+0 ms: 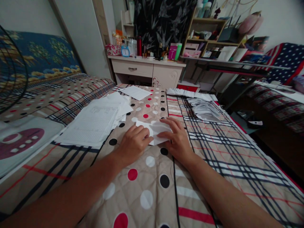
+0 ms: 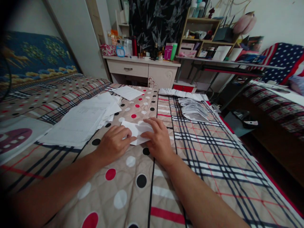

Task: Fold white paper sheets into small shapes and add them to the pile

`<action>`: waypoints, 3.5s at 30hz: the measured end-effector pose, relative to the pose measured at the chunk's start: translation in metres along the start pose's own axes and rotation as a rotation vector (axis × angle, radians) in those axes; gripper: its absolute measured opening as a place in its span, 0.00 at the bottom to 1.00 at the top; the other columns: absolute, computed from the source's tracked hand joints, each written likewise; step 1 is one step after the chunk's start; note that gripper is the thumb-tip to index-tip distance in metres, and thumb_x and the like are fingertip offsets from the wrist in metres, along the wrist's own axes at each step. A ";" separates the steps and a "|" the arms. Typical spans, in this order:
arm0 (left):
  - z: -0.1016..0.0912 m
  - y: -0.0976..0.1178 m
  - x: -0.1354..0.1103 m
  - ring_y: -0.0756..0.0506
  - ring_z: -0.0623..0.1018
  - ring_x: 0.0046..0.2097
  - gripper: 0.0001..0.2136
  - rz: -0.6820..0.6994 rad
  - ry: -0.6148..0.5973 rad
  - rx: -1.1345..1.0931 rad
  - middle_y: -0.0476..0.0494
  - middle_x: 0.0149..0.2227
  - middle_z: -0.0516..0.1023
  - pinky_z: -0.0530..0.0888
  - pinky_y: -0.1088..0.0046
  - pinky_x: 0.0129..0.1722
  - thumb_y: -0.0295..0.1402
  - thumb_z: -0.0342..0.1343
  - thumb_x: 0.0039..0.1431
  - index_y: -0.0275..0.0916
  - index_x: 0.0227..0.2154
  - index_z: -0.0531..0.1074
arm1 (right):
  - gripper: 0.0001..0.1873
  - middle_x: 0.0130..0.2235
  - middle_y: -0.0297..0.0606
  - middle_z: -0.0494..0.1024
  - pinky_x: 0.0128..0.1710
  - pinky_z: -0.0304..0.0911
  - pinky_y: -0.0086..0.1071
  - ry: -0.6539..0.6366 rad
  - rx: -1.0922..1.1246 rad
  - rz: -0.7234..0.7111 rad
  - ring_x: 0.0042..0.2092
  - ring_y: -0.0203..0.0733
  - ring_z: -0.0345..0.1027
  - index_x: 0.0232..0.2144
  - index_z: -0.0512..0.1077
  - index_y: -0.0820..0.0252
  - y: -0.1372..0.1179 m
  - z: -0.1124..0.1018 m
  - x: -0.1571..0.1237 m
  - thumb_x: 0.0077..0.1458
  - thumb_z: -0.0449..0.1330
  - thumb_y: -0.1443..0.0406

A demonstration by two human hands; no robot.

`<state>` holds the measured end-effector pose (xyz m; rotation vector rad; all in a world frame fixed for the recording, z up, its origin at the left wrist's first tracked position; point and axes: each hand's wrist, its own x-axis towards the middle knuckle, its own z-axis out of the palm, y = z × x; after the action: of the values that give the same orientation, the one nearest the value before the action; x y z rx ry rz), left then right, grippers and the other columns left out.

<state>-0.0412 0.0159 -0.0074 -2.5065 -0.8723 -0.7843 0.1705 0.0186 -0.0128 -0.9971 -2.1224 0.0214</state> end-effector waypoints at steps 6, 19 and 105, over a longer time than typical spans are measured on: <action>0.010 -0.007 -0.006 0.43 0.73 0.43 0.11 0.014 -0.037 -0.242 0.46 0.38 0.78 0.68 0.61 0.44 0.20 0.54 0.54 0.39 0.37 0.76 | 0.24 0.47 0.40 0.76 0.53 0.61 0.48 0.079 -0.032 0.158 0.53 0.51 0.62 0.25 0.79 0.54 0.026 0.000 -0.004 0.37 0.52 0.83; 0.001 0.000 -0.009 0.48 0.71 0.36 0.07 0.255 -0.201 -0.325 0.45 0.33 0.73 0.69 0.70 0.35 0.25 0.51 0.63 0.37 0.36 0.74 | 0.20 0.52 0.42 0.70 0.55 0.58 0.47 0.469 0.113 0.269 0.56 0.50 0.62 0.37 0.74 0.54 0.011 -0.014 -0.004 0.46 0.53 0.77; 0.015 -0.006 -0.005 0.49 0.70 0.24 0.15 -0.659 -0.376 -0.288 0.51 0.21 0.74 0.59 0.72 0.26 0.48 0.60 0.53 0.41 0.22 0.73 | 0.02 0.22 0.30 0.71 0.23 0.54 0.24 -0.426 0.348 0.601 0.24 0.31 0.62 0.24 0.72 0.61 0.018 0.003 0.001 0.43 0.62 0.70</action>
<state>-0.0427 0.0257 -0.0209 -2.6707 -1.8961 -0.6586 0.1800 0.0322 -0.0197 -1.4619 -1.9919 0.9364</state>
